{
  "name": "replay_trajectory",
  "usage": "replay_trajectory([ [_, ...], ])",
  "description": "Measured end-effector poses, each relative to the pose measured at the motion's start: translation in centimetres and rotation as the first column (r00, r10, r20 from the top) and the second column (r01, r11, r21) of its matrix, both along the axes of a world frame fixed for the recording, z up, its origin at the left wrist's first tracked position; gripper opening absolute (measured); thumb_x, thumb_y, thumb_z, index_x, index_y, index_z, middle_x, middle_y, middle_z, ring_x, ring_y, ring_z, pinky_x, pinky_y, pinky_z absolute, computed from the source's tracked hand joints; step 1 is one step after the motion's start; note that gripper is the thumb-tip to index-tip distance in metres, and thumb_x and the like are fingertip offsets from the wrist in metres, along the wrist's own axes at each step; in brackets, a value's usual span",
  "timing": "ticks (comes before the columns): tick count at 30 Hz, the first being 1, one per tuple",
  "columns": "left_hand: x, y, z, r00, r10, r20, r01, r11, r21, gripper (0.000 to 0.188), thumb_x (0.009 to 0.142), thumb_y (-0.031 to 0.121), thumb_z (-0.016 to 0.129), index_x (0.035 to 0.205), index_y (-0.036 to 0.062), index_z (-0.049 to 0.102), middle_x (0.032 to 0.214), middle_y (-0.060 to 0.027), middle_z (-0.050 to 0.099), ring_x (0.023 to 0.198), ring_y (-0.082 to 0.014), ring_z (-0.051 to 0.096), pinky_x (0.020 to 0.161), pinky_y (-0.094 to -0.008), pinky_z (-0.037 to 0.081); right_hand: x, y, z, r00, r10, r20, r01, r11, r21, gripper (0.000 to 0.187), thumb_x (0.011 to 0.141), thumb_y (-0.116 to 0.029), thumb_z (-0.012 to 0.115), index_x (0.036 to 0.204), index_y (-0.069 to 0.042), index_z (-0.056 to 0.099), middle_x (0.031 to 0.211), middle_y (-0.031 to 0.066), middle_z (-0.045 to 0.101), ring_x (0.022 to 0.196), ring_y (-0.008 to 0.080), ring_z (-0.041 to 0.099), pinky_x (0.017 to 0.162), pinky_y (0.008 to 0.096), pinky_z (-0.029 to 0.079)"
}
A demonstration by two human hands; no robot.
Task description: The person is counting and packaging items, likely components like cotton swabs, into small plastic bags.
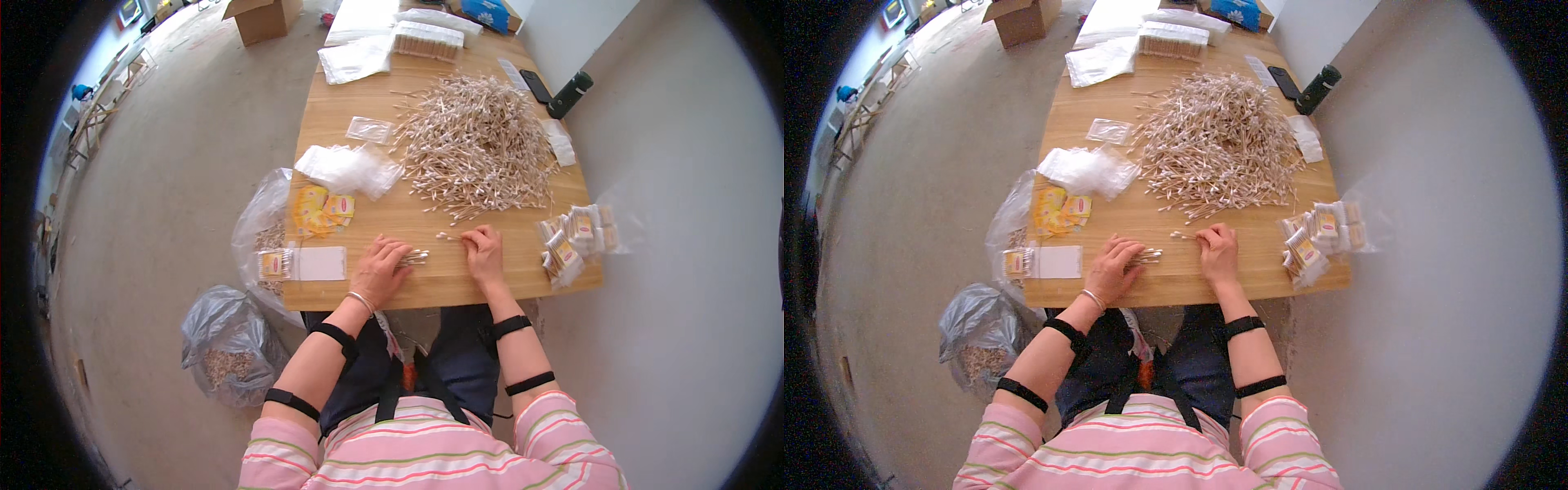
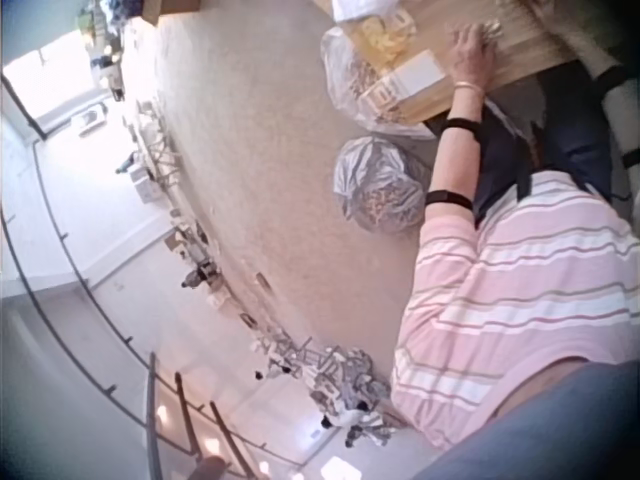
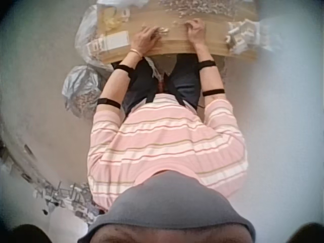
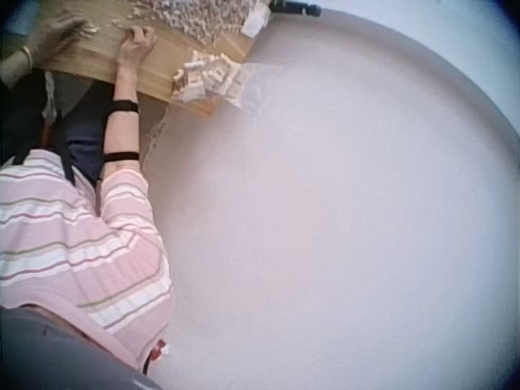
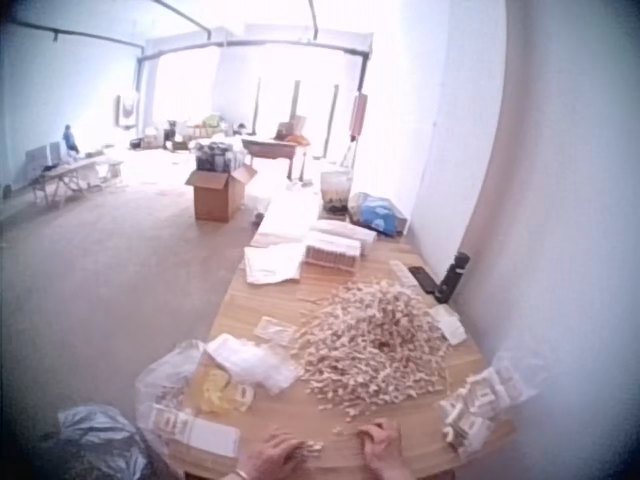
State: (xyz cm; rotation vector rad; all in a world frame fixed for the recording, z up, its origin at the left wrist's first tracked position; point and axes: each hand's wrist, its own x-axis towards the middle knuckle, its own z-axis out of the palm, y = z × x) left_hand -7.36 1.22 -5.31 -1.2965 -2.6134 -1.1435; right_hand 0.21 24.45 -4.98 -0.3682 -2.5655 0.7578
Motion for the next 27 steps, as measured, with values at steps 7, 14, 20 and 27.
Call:
replay_trajectory([
  [7, 0.6, 0.9, 0.8, 0.994, 0.102, 0.049, -0.105, 0.993, 0.061, 0.065, 0.071, 0.016, 0.075, 0.127, 0.0057, 0.044, 0.124, -0.0147, 0.05, 0.121, -0.0328, 0.044, 0.106, -0.0408, 0.035, -3.8, -3.8, -1.2, 0.996, 0.086, 0.035, -0.084, 0.995, -0.055, 0.01, 0.079, -0.008, 0.061, 0.082, -0.01, 0.07, 0.087, 0.0079, 0.059, 0.088, 0.0287, 0.053, 0.079, 0.0388, 0.043],
  [14, 0.4, 0.1, 0.1, 0.971, 0.17, 0.167, -0.2, 0.963, 0.183, 0.067, 0.077, 0.007, 0.07, 0.134, 0.0012, 0.035, 0.13, -0.0205, 0.044, 0.124, -0.0335, 0.042, 0.107, -0.0389, 0.034, -2.9, -8.5, 0.2, 0.976, 0.164, 0.143, -0.154, 0.985, -0.079, 0.025, 0.084, -0.018, 0.058, 0.107, -0.01, 0.064, 0.112, 0.0079, 0.057, 0.112, 0.0302, 0.048, 0.096, 0.0464, 0.036],
  [20, -0.1, 0.0, -1.6, 0.856, 0.158, 0.493, -0.401, 0.805, 0.438, 0.04, 0.091, -0.001, 0.048, 0.13, -0.0031, 0.041, 0.129, -0.0177, 0.048, 0.123, -0.0251, 0.047, 0.104, -0.0336, 0.038, -0.7, -10.4, -0.2, 0.873, 0.311, 0.376, -0.434, 0.848, 0.305, 0.078, 0.087, -0.044, 0.053, 0.144, 0.0, 0.023, 0.151, 0.0156, 0.02, 0.142, 0.0312, 0.014, 0.114, 0.0448, 0.012],
  [27, -1.0, 0.4, -3.0, 0.785, 0.135, 0.605, -0.53, 0.653, 0.541, 0.034, 0.096, 0.003, 0.041, 0.129, -0.0037, 0.043, 0.127, -0.0149, 0.051, 0.12, -0.0232, 0.049, 0.104, -0.0328, 0.039, -2.4, -10.5, 0.1, 0.888, 0.251, 0.385, -0.387, 0.859, 0.334, 0.084, 0.087, -0.051, 0.05, 0.144, 0.002, 0.02, 0.152, 0.0187, 0.017, 0.142, 0.0327, 0.013, 0.115, 0.0449, 0.011],
])
